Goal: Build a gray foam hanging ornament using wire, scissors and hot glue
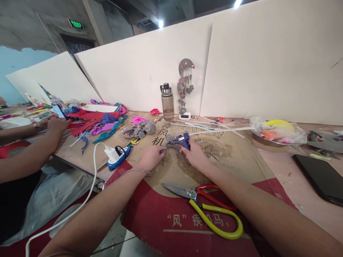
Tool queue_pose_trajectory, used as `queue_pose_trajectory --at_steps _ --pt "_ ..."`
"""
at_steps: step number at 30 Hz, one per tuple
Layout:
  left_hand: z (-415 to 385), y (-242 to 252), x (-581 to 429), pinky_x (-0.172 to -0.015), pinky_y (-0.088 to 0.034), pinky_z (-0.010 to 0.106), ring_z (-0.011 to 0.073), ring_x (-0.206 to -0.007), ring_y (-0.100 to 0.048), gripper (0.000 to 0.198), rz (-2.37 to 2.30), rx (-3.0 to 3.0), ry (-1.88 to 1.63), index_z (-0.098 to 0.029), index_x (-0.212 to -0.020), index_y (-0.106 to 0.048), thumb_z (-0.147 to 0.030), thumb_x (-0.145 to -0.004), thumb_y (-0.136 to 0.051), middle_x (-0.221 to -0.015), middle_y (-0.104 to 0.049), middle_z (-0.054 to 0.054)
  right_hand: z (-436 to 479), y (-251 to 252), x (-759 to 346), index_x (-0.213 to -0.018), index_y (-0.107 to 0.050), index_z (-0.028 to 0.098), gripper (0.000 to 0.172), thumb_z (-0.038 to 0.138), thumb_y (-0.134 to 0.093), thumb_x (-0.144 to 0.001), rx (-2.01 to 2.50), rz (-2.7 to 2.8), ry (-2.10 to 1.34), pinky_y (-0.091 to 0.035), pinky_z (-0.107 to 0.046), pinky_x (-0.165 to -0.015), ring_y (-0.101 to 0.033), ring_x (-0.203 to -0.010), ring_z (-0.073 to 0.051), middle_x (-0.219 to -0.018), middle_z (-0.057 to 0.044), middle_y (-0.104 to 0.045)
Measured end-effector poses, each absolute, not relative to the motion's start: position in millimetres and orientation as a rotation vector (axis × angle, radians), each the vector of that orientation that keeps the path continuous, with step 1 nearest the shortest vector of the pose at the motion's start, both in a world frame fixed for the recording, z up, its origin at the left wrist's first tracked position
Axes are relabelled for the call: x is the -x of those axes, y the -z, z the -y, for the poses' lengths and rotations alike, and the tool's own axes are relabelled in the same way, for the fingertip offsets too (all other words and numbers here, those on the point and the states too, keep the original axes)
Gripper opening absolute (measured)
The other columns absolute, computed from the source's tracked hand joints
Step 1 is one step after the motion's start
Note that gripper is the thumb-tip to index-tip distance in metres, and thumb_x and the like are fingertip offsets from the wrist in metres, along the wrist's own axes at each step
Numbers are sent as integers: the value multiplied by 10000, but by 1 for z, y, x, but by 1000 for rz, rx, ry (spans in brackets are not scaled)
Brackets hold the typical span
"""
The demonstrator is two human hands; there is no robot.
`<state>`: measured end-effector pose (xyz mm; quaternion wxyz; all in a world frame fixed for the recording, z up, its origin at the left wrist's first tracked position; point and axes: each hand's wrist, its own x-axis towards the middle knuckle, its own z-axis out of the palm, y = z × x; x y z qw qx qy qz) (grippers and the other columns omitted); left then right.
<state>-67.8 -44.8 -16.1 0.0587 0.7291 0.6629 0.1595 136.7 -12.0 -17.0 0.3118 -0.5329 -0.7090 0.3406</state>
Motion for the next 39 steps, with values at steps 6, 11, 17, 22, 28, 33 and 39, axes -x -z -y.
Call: queue_pose_trajectory --at_steps 6,11,17,22,28,33,39 --pt "44 17 68 -872 -503 291 207 -935 -683 370 -1982 -2231 -491 -211 -1118 -725 -177 -827 -498 -1091 -730 53 11 15 -135 -962 -524 207 125 231 -500 -841 1434 1892 -886 -426 -297 -667 -615 -772 -200 -906 -61 -676" --pt "44 17 69 -875 -499 272 196 -947 -682 372 -1996 -2195 -472 -221 -1132 -717 -180 -830 -504 -1106 -725 45 10 20 -136 -1014 -512 221 171 267 -484 -852 1410 1820 -945 -424 -283 -628 -605 -707 -182 -890 -35 -681" --pt "44 17 68 -893 -495 278 205 -973 -676 368 -2007 -2214 -471 -226 -1128 -719 -198 -830 -505 -1119 -721 48 9 19 -136 -982 -521 219 146 256 -488 -845 1389 1843 -967 -425 -282 -631 -600 -698 -175 -893 -31 -685" --pt "46 15 67 -884 -494 278 196 -947 -679 382 -2008 -2192 -447 -222 -1134 -715 -178 -826 -494 -1111 -724 52 9 17 -133 -968 -529 209 136 228 -503 -836 1448 1874 -880 -441 -307 -729 -623 -829 -204 -909 -56 -682" --pt "45 15 67 -887 -496 290 206 -961 -676 377 -2006 -2193 -463 -203 -1126 -718 -183 -817 -503 -1120 -720 62 11 20 -136 -1072 -517 217 226 250 -485 -852 1391 1819 -912 -447 -299 -696 -620 -773 -191 -919 -41 -683" --pt "47 11 65 -911 -489 289 206 -979 -670 362 -2009 -2171 -464 -216 -1119 -723 -197 -826 -511 -1121 -720 55 11 20 -138 -1044 -533 225 200 266 -487 -853 1378 1831 -950 -435 -276 -634 -613 -720 -178 -889 -27 -684" --pt "46 13 66 -899 -493 271 205 -982 -675 350 -1999 -2209 -475 -240 -1096 -732 -207 -837 -498 -1114 -723 32 12 14 -137 -990 -548 206 158 249 -511 -843 1464 1925 -840 -438 -305 -693 -625 -788 -214 -901 -70 -679"
